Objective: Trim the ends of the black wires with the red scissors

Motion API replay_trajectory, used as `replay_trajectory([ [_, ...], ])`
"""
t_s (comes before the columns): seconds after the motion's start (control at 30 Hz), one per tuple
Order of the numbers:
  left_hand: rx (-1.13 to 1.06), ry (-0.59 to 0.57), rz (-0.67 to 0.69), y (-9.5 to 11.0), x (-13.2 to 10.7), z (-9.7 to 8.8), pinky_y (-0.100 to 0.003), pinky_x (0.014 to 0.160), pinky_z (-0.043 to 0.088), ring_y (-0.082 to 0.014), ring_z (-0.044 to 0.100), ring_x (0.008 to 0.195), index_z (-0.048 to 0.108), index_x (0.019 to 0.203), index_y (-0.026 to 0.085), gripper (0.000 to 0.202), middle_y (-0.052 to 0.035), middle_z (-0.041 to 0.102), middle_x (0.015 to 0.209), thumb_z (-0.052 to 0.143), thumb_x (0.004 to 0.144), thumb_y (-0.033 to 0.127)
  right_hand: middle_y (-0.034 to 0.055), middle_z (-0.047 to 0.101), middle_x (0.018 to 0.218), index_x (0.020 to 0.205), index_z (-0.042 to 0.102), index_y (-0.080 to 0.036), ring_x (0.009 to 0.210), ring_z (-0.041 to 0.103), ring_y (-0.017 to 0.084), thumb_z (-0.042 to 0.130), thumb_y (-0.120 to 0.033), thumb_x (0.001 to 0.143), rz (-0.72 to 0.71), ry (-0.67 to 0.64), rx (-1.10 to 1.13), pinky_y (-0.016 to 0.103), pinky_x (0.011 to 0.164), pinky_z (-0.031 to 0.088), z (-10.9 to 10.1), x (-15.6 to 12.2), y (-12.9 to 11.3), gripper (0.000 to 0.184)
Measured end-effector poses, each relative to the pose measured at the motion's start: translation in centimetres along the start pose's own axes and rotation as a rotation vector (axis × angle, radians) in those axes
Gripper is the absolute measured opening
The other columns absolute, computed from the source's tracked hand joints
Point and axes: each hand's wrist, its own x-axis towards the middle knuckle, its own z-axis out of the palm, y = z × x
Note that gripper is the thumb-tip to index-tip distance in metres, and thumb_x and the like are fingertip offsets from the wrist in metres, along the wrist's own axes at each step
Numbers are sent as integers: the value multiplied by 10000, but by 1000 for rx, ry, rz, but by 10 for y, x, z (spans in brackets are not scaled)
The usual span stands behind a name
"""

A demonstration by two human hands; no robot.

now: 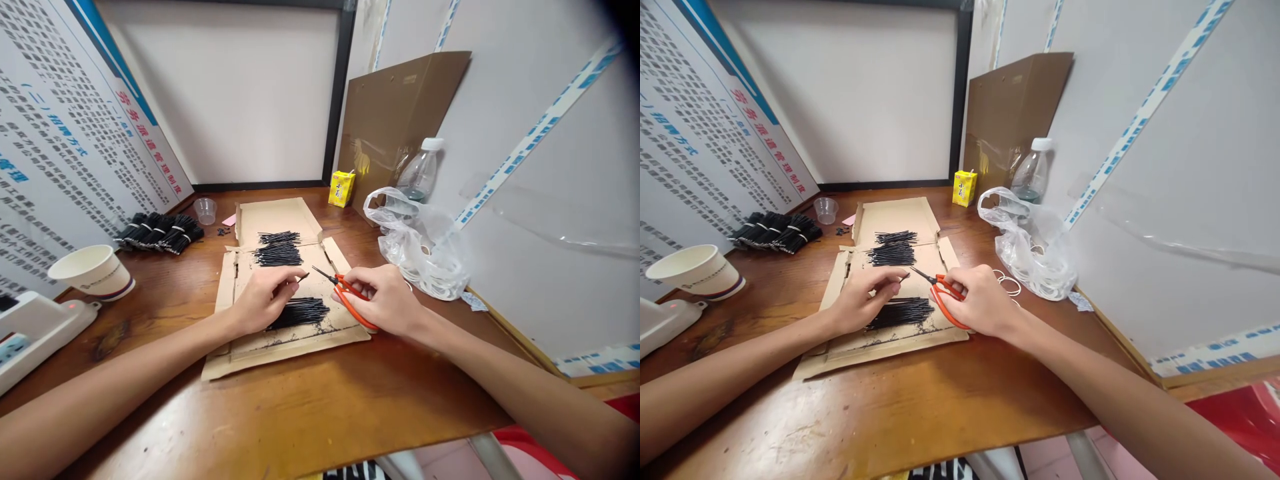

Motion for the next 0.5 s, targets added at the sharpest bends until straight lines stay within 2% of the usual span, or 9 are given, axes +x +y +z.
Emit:
replay_trajectory([
  [0.2,-35,-7,-24,5,-2,-1,-209,546,412,-99,509,559,579,891,129,116,-15,607,688,464,880,145,-55,423,492,688,642,-139,457,320,66,602,-290,780,-32,-51,-16,218,473,268,2,-3,0,182],
  [0.5,-41,-55,32,3,-4,0,-200,554,395,-88,483,536,574,885,144,142,19,561,640,465,942,215,-13,559,538,751,669,-140,471,422,85,561,-243,768,-110,-41,-115,223,518,310,3,-5,0,150],
])
